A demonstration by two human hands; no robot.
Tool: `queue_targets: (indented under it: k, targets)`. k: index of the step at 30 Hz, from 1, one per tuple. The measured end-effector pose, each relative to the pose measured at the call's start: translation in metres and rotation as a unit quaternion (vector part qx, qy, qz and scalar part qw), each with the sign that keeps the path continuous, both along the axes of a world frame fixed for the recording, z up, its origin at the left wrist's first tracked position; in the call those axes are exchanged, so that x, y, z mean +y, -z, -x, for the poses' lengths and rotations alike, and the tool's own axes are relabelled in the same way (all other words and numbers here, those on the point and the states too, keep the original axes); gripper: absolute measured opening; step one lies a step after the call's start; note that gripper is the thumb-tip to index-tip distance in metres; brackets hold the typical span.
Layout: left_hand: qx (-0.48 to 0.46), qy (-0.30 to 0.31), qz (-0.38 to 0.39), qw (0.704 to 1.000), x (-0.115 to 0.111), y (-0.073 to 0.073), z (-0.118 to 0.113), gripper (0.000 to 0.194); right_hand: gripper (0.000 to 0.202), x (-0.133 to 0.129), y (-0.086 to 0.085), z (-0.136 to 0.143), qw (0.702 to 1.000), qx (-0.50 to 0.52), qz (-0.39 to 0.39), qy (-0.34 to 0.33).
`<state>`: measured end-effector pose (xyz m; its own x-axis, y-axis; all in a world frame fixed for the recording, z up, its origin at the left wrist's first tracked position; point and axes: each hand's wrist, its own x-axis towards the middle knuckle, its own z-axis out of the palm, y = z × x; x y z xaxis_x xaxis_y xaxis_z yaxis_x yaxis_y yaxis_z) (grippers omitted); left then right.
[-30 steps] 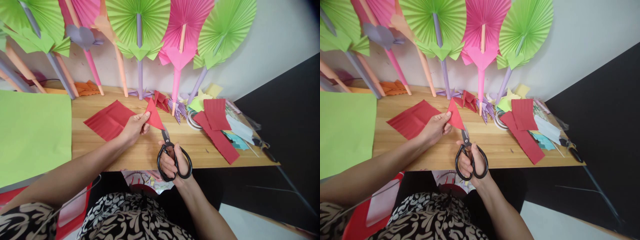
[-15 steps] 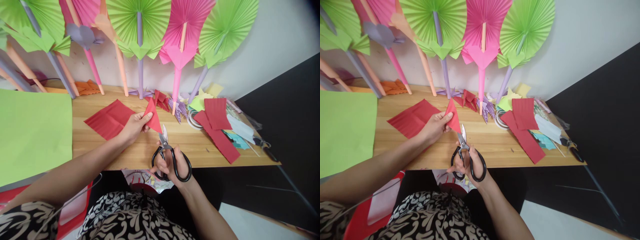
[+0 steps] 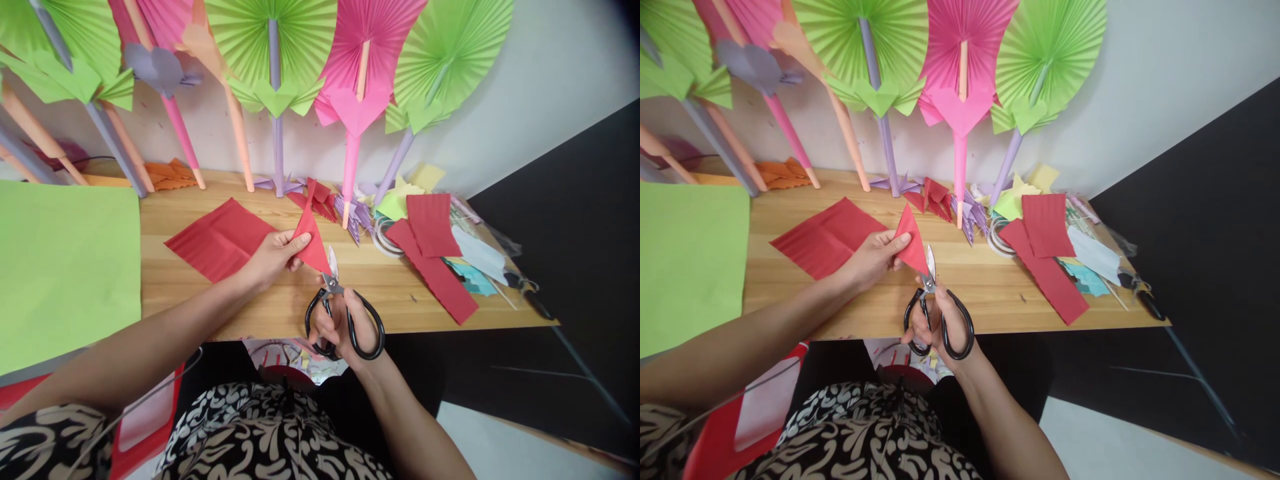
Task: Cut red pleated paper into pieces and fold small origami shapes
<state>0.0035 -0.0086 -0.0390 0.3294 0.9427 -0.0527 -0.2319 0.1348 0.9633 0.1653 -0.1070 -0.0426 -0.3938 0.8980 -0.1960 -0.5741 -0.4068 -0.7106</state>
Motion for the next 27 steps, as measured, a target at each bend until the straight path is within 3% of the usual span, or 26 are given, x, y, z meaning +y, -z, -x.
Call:
queue_targets:
  k: [17,27]
  targets:
    - [-0.01,-0.003,0.0,1.0,0.0002,-0.0028,-0.0008,0.056,0.055,-0.0009,-0.0041,0.0038,0.999,-0.027,0.013,0.033]
    - [-0.014,-0.003,0.003,1.0,0.0018,-0.0007,-0.0007,0.057,0.063,0.0002,0.0,-0.0004,0.999,-0.038,0.008,0.008]
